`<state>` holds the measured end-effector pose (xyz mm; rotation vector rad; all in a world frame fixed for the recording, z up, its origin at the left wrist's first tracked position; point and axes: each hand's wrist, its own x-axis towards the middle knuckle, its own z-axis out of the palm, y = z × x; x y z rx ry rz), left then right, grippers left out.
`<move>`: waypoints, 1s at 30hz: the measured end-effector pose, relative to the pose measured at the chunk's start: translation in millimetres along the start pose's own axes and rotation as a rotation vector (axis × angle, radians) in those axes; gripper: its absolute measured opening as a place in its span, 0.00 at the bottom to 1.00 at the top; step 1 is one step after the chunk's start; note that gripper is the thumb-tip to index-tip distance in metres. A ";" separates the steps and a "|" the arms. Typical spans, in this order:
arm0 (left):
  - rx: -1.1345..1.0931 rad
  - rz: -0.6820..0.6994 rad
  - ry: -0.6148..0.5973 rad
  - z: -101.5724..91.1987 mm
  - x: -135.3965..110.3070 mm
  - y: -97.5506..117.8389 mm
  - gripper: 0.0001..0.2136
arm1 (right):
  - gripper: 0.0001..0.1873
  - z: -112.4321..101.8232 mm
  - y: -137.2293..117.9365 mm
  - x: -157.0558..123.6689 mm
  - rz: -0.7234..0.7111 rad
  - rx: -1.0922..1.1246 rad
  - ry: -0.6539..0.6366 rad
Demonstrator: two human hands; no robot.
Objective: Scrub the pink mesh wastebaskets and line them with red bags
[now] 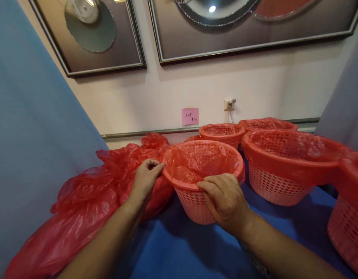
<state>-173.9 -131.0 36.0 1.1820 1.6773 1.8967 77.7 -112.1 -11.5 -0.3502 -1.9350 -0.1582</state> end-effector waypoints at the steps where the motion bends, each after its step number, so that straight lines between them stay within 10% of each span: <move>1: -0.044 -0.014 -0.005 -1.6 -1.0 -0.9 0.11 | 0.10 0.1 0.1 -0.2 -0.003 -0.005 0.004; 13: -0.671 -0.676 -0.087 6.1 -28.5 -27.0 0.07 | 0.11 -1.6 1.6 -5.3 -0.017 -0.042 0.014; 19: -0.581 -0.665 -0.058 2.2 -34.5 -37.1 0.09 | 0.12 -1.4 0.8 -6.7 -0.024 -0.060 0.007; 25: -0.365 -0.394 0.126 -2.5 -36.9 -36.8 0.13 | 0.13 -2.8 -0.2 -5.5 0.005 -0.072 -0.001; 30: 0.289 0.528 0.150 -5.8 -60.0 -29.8 0.14 | 0.18 -0.4 -0.8 -8.7 0.001 -0.086 -0.010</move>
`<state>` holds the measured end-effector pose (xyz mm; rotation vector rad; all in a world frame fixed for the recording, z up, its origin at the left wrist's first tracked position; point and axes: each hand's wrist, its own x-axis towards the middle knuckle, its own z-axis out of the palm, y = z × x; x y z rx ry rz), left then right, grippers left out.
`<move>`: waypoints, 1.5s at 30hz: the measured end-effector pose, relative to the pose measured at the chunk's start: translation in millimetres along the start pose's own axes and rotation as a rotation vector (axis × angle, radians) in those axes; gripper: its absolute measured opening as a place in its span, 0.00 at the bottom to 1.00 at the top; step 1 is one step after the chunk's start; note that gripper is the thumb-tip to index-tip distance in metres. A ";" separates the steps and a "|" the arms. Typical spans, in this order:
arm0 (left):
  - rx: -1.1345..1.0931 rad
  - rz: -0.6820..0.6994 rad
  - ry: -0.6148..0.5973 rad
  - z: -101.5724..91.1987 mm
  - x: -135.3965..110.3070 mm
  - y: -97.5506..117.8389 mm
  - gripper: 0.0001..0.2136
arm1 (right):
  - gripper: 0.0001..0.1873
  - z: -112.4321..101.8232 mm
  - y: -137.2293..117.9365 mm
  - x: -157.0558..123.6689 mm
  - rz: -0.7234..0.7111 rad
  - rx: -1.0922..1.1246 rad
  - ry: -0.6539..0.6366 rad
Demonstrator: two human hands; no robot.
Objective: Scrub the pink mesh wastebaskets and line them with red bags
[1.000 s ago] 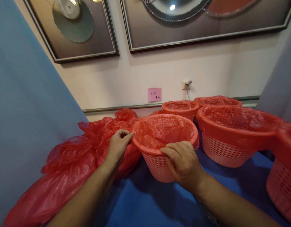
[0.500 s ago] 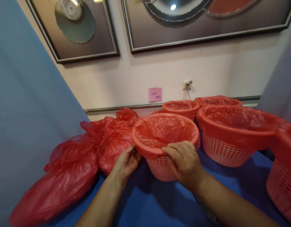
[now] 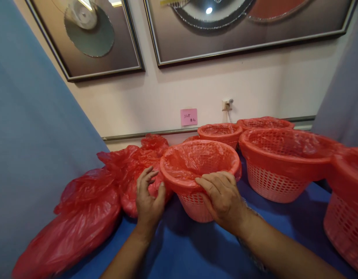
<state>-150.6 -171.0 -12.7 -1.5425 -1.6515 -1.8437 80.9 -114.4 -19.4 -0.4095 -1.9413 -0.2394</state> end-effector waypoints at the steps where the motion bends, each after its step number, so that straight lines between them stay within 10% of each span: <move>1: 0.104 0.196 -0.063 -1.8 -4.7 3.4 0.15 | 0.19 0.6 -0.4 -2.2 -0.003 -0.003 0.006; 9: 0.286 0.793 -0.190 6.2 -24.9 6.2 0.21 | 0.30 -8.1 10.9 -17.5 0.015 0.033 0.041; 19: 0.314 0.686 -0.099 12.5 -43.8 -1.8 0.08 | 0.23 -13.2 29.3 -20.4 0.090 0.040 0.020; 24: 0.192 0.583 -0.375 -0.4 -56.3 -0.3 0.09 | 0.25 -15.9 31.2 -19.2 0.107 0.037 0.051; 30: 0.228 0.524 -0.119 -8.8 -7.2 4.8 0.21 | 0.27 -16.6 8.7 -4.8 0.026 -0.017 0.038; 39: 0.172 0.586 -0.387 -10.5 13.2 36.9 0.20 | 0.27 -30.8 52.2 -11.4 0.190 -0.110 0.073; 45: 0.187 0.488 -0.622 0.6 70.1 47.6 0.17 | 0.30 -35.6 26.8 -5.0 0.107 0.064 -0.002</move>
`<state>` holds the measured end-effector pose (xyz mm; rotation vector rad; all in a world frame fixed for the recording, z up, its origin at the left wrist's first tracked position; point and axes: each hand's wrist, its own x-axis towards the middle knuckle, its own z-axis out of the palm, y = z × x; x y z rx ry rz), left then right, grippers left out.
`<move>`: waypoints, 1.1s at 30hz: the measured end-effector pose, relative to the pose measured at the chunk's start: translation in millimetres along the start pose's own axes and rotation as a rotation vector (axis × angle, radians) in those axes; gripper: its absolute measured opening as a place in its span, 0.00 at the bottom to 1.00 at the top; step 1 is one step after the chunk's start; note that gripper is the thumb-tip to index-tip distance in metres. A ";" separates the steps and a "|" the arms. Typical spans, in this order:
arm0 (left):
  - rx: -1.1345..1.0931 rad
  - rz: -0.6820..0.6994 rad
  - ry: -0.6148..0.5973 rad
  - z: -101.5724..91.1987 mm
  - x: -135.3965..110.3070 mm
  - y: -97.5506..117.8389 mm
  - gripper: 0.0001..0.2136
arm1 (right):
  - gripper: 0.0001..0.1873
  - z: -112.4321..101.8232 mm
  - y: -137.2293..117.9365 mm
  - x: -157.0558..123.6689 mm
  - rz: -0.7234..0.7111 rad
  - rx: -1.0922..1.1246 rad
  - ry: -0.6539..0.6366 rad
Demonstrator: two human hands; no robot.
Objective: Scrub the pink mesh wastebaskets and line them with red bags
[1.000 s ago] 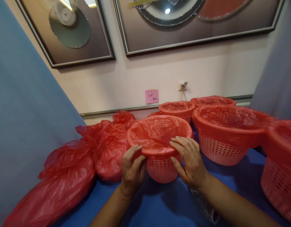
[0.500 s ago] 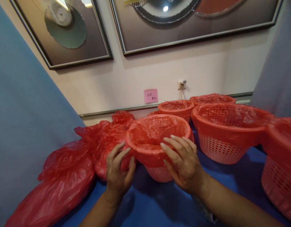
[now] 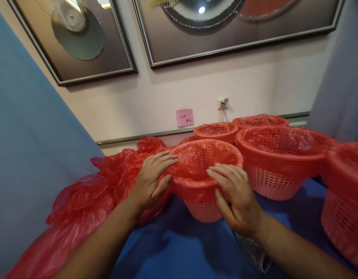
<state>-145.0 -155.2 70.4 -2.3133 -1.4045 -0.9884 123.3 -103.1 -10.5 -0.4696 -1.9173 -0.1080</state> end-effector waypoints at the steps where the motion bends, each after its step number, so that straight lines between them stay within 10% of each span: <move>1: -0.024 -0.016 -0.077 1.7 8.8 -8.8 0.17 | 0.26 4.3 -4.6 -0.1 -0.017 0.010 -0.025; 6: -0.114 -0.071 -0.225 26.1 17.2 -40.9 0.21 | 0.19 20.0 -0.3 -7.0 -0.034 -0.045 0.011; 11: -0.080 -0.104 -0.129 36.2 1.6 -39.0 0.21 | 0.32 20.3 7.9 -25.8 -0.004 -0.052 0.113; 15: -0.080 -0.093 0.074 35.9 -12.1 -28.3 0.17 | 0.38 29.4 12.1 -54.5 0.281 -0.058 0.280; 21: 0.126 0.137 0.069 45.9 -34.6 -18.2 0.21 | 0.36 51.1 28.5 -96.3 0.428 -0.061 -0.026; 27: 0.190 0.190 0.155 43.0 -27.6 0.7 0.28 | 0.33 39.4 36.6 -94.2 0.453 -0.063 -0.001; 33: 0.144 0.160 -0.053 44.3 -3.2 11.8 0.05 | 0.19 38.2 59.7 -120.2 0.548 0.019 -0.109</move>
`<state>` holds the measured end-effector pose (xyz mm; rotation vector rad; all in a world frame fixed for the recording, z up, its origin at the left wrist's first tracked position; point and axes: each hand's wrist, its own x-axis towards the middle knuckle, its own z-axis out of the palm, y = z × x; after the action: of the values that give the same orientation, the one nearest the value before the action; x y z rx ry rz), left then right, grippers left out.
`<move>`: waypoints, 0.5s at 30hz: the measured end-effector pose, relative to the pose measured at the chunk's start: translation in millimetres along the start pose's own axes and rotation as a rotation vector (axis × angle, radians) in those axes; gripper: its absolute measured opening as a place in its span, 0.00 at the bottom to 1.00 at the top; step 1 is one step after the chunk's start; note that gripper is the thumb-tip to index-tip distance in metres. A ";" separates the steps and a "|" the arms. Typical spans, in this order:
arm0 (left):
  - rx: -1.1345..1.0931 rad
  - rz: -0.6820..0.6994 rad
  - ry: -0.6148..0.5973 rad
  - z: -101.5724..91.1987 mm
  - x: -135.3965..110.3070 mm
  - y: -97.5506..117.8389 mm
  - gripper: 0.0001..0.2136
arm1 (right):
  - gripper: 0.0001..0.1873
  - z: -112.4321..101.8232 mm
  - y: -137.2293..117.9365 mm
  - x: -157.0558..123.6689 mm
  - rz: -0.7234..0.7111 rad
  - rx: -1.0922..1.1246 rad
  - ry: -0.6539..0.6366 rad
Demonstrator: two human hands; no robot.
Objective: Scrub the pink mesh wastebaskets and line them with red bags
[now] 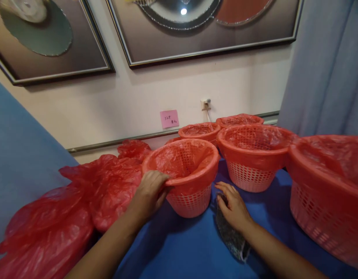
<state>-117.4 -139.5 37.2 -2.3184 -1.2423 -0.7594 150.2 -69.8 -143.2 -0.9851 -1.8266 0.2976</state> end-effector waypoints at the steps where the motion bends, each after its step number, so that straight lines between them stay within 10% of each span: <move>1: -0.018 -0.004 0.006 2.3 2.4 -0.1 0.04 | 0.18 2.6 9.8 -5.4 0.051 0.006 -0.021; 15: -0.059 -0.007 0.011 34.4 25.7 -6.4 0.10 | 0.16 8.8 41.9 -30.0 0.203 0.082 -0.115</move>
<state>-101.7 -100.2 27.4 -2.3543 -1.2401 -0.8205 168.4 -63.3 -191.8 -1.1165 -1.8037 0.5589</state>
